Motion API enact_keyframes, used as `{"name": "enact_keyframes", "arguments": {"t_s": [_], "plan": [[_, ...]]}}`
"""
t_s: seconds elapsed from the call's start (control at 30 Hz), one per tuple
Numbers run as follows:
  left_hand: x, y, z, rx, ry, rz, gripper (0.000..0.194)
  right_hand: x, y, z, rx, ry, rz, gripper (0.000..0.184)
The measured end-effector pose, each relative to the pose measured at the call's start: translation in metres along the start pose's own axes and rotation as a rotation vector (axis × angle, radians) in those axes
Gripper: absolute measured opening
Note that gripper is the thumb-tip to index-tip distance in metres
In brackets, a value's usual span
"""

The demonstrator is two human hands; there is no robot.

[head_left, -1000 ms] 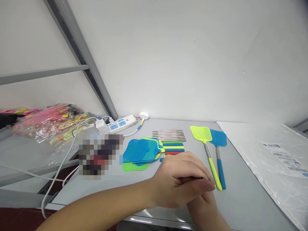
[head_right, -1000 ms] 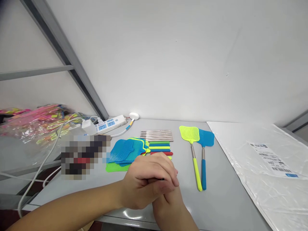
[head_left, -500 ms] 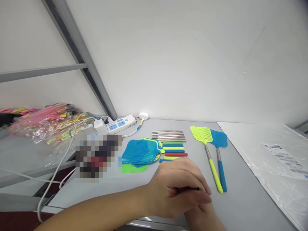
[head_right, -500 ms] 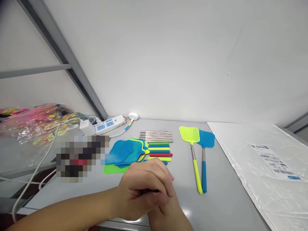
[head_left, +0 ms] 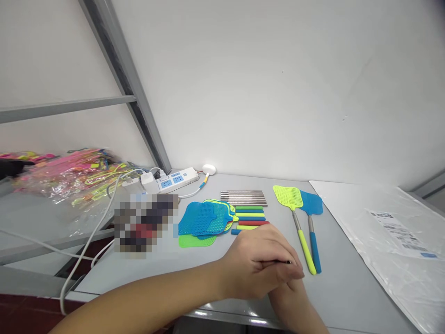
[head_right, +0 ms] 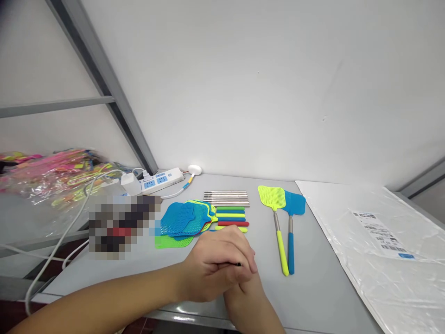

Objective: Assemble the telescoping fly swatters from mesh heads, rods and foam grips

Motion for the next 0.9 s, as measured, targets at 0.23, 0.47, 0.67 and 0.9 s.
{"name": "enact_keyframes", "arguments": {"t_s": [0.23, 0.47, 0.67, 0.9], "plan": [[0.005, 0.000, 0.000, 0.017, -0.060, 0.002, 0.022, -0.020, -0.006, -0.002, -0.066, 0.207, 0.163, 0.026], [0.010, 0.006, -0.003, 0.030, -0.059, 0.018, 0.026, -0.012, 0.001, -0.004, -0.003, 0.193, 0.303, 0.021], [0.018, 0.025, -0.018, 0.042, 0.064, -0.038, 0.026, -0.008, -0.010, 0.000, -0.199, -0.043, 0.206, 0.026], [-0.009, 0.098, -0.037, -0.210, 0.140, -0.434, 0.038, -0.008, 0.008, -0.007, -0.295, -0.065, 0.478, 0.033]]}}
Point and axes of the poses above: each hand's wrist, its own z-axis away from the middle knuckle, its own y-axis out of the back of the hand, x = y × z, the point moved 5 cm from there along -z, towards the middle knuckle, and after that the axes turned 14 degrees about x, right-handed, at the moved point
